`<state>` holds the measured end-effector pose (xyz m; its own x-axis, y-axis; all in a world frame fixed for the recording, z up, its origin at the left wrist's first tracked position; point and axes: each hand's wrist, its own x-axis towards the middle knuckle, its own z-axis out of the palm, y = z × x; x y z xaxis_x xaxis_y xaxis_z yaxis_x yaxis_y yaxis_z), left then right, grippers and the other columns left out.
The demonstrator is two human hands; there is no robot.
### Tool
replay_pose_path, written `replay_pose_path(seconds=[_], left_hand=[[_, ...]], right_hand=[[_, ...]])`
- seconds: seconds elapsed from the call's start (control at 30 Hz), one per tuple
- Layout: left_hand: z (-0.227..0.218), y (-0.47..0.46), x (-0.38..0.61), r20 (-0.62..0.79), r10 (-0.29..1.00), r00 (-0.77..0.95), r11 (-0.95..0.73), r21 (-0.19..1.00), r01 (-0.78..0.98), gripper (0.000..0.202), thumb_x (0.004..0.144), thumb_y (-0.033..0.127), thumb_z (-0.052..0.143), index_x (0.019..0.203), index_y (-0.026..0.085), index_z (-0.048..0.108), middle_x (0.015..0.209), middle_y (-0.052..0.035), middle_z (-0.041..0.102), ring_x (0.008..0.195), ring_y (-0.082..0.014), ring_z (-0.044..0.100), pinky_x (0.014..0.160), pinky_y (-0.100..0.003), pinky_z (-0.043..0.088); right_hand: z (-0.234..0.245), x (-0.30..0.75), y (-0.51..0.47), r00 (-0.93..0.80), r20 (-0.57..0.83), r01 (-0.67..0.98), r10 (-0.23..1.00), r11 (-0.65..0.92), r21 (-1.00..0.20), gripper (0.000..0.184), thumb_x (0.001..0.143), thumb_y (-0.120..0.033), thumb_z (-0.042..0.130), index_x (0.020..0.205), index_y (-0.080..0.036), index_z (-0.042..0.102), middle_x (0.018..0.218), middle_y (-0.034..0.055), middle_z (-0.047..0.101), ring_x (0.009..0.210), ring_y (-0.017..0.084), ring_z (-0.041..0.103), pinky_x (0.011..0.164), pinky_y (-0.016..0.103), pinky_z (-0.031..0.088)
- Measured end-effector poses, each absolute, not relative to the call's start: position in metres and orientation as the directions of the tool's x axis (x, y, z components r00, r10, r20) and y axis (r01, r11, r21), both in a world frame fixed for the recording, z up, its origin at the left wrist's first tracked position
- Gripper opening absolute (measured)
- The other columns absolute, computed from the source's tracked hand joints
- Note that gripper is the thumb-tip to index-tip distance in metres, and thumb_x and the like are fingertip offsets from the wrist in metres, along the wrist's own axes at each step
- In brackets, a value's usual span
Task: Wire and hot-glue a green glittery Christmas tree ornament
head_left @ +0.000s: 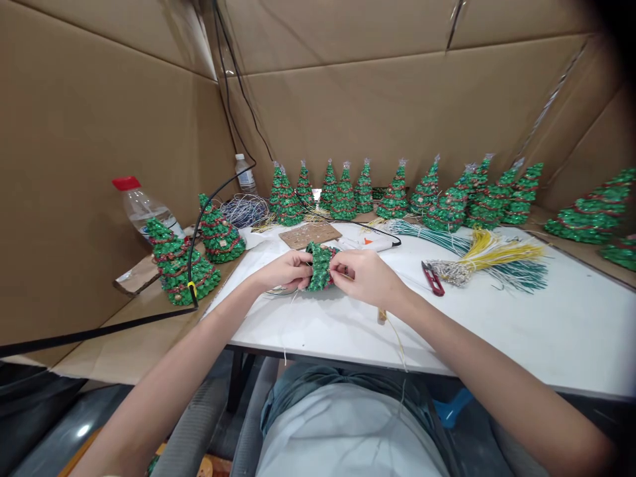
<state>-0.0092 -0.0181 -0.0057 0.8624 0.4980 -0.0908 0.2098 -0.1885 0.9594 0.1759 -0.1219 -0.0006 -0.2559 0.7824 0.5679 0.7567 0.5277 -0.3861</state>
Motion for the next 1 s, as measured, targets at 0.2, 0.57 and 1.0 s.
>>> replay_pose_path(seconds=[0.2,0.57,1.0], left_hand=[[-0.008,-0.012,-0.006,-0.117,0.468,0.876,-0.170,0.961,0.219,0.031,0.071,0.035,0.069,0.085,0.008,0.065,0.042,0.0027,0.056,0.027,-0.0013,0.029,0.029,-0.014,0.015],[-0.009,-0.005,-0.001,-0.091,0.493,0.866,-0.169,0.966,0.197,0.034,0.062,0.040,0.076,0.071,0.009,0.065,0.038,0.0024,0.053,0.029,-0.0030,0.035,0.032,-0.015,0.016],[-0.018,-0.004,0.004,-0.039,0.531,0.846,-0.128,0.984,0.126,0.007,0.054,0.015,0.064,0.052,0.009,0.063,0.036,0.0018,0.051,0.028,-0.0020,0.030,0.031,-0.015,0.013]], right_hand=[[0.000,0.175,-0.122,-0.255,0.578,0.749,0.776,0.536,-0.389,0.011,0.073,-0.008,0.056,0.070,-0.016,0.062,0.066,0.0000,0.062,0.052,0.009,0.049,0.057,0.021,0.038],[0.002,0.172,-0.123,-0.240,0.589,0.781,0.772,0.514,-0.356,0.012,0.074,-0.008,0.056,0.069,-0.016,0.063,0.067,0.0021,0.064,0.057,0.012,0.052,0.058,0.023,0.039],[0.005,0.171,-0.124,-0.138,0.538,0.749,0.832,0.443,-0.493,0.009,0.071,-0.013,0.056,0.068,-0.016,0.064,0.063,0.0002,0.064,0.052,0.011,0.052,0.056,0.023,0.040]])
